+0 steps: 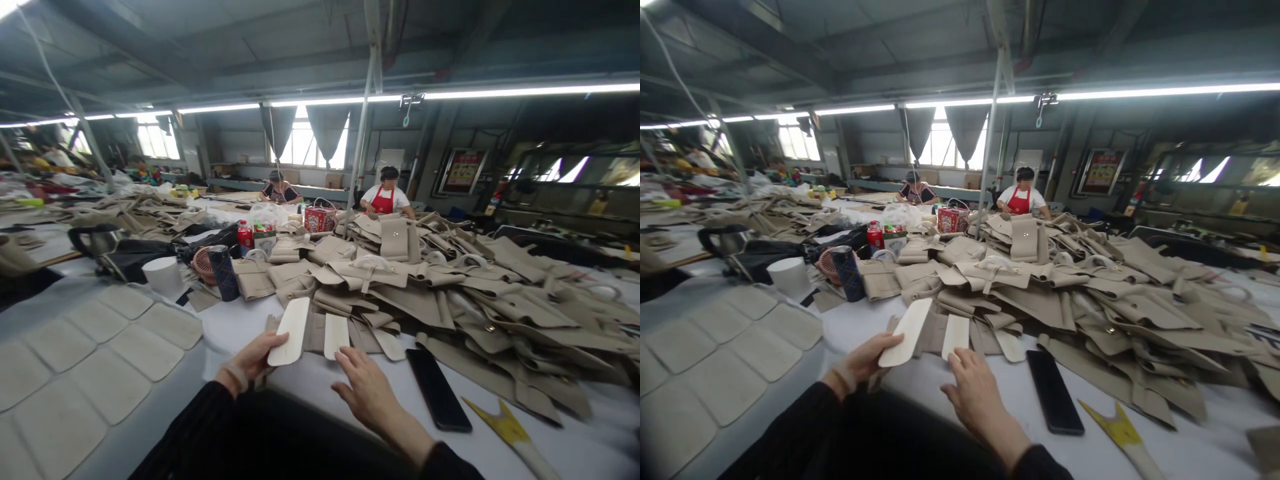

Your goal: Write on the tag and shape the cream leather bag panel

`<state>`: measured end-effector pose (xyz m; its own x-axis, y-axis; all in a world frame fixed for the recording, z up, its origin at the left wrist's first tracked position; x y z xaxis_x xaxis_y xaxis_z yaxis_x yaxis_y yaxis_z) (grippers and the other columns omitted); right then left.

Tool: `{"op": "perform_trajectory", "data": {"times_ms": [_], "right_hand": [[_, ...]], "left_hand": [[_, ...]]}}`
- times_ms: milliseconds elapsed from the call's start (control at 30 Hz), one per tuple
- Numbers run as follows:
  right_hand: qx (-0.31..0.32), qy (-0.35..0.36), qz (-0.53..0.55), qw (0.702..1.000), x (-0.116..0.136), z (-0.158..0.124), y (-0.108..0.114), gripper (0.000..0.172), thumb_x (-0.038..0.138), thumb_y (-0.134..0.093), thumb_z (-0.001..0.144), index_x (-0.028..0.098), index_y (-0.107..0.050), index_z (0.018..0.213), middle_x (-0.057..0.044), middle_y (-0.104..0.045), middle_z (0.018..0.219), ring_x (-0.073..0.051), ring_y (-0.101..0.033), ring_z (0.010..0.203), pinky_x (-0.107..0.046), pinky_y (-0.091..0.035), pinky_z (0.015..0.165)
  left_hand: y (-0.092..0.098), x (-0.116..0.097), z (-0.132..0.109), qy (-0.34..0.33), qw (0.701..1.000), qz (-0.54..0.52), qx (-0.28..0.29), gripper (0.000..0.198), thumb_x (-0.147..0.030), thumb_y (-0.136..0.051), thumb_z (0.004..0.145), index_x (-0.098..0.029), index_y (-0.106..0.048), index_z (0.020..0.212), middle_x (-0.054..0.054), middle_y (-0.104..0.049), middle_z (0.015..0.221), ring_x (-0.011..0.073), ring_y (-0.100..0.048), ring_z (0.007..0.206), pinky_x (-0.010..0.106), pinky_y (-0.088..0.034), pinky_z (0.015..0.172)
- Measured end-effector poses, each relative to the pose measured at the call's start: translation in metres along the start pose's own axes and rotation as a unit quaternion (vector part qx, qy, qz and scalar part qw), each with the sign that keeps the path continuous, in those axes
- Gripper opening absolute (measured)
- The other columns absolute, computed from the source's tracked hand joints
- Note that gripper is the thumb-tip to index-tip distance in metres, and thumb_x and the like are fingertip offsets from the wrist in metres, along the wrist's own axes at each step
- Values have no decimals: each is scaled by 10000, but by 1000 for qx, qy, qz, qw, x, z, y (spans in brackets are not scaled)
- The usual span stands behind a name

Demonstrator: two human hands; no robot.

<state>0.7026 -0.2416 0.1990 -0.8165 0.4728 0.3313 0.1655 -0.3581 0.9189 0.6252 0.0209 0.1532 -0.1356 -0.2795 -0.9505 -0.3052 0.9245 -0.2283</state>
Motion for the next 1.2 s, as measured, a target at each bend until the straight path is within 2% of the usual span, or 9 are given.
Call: {"op": "perform_trajectory", "data": {"times_ms": [133,300,433,533,633,733,833,1000,1200], "right_hand": [[-12,-86,233,969,15,30,-9,406,355,-555,911,90,-614,1213,-195,-671,1193,-292,-630,1095,-459,-482,980],[-51,-147,486,860,61,-5,1,756,454,-694,788,186,-379,1421,-163,-601,1270,-216,-680,902,-357,-569,759],[-133,-152,402,893,73,-49,29,859,376,-790,684,247,-379,1427,-101,-581,1235,-237,-618,996,-389,-552,834],[-182,-79,299,933,60,-91,58,865,320,-787,695,280,-362,1447,-84,-528,1310,-257,-554,1102,-445,-500,950],[-204,-34,200,958,42,-142,83,849,297,-773,721,287,-358,1462,-88,-482,1391,-280,-503,1189,-478,-441,1028],[-218,-38,156,963,25,-187,91,848,253,-757,737,293,-342,1476,-93,-446,1442,-298,-455,1272,-475,-416,1057],[-208,-33,131,969,17,-213,84,836,257,-754,751,283,-340,1477,-90,-451,1439,-290,-439,1297,-443,-430,1055],[-179,-13,99,979,14,-227,65,859,210,-743,749,247,-305,1487,-83,-487,1381,-241,-481,1253,-358,-458,1038],[-135,-14,42,990,0,-240,46,809,206,-689,799,214,-284,1500,-112,-472,1372,-265,-476,1254,-410,-456,1039]], "left_hand": [[-10,-12,-65,-65,998,10,1,484,-462,-656,854,-108,-542,1164,97,-685,966,165,-632,741,252,-502,640],[-90,3,-124,-216,932,288,-46,288,-415,-549,931,-149,-621,1014,66,-679,909,214,-635,855,315,-494,781],[-150,17,-146,-291,882,372,13,352,-433,-644,870,-137,-581,1049,78,-656,930,208,-619,813,307,-476,717],[-164,18,-165,-347,847,384,119,459,-480,-770,764,-157,-589,1037,32,-639,880,163,-600,752,258,-466,643],[-152,10,-189,-483,794,369,-27,287,-264,-762,810,-194,-598,1035,14,-642,939,118,-596,769,214,-475,658],[-137,6,-207,-510,745,365,-226,544,-200,-818,734,-216,-536,1199,68,-579,1230,139,-592,850,268,-514,744],[-137,11,-209,-433,786,406,-174,772,-287,-830,721,-243,-422,1376,105,-428,1438,192,-587,1009,347,-519,881],[-150,38,-202,-271,887,373,-13,415,-186,-688,844,-266,-549,1226,-14,-652,1104,143,-632,946,274,-512,861],[-154,75,-190,-216,886,410,-7,204,-151,-688,827,-216,-604,1001,-4,-644,971,172,-608,888,320,-503,794]]}}
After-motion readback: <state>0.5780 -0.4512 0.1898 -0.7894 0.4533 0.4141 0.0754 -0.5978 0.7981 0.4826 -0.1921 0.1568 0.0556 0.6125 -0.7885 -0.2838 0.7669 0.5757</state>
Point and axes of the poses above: each hand's wrist, its own z-axis towards the middle knuckle, its own y-axis out of the back of the hand, x = y × z, the point moved 1 cm from there along z, towards the middle knuckle
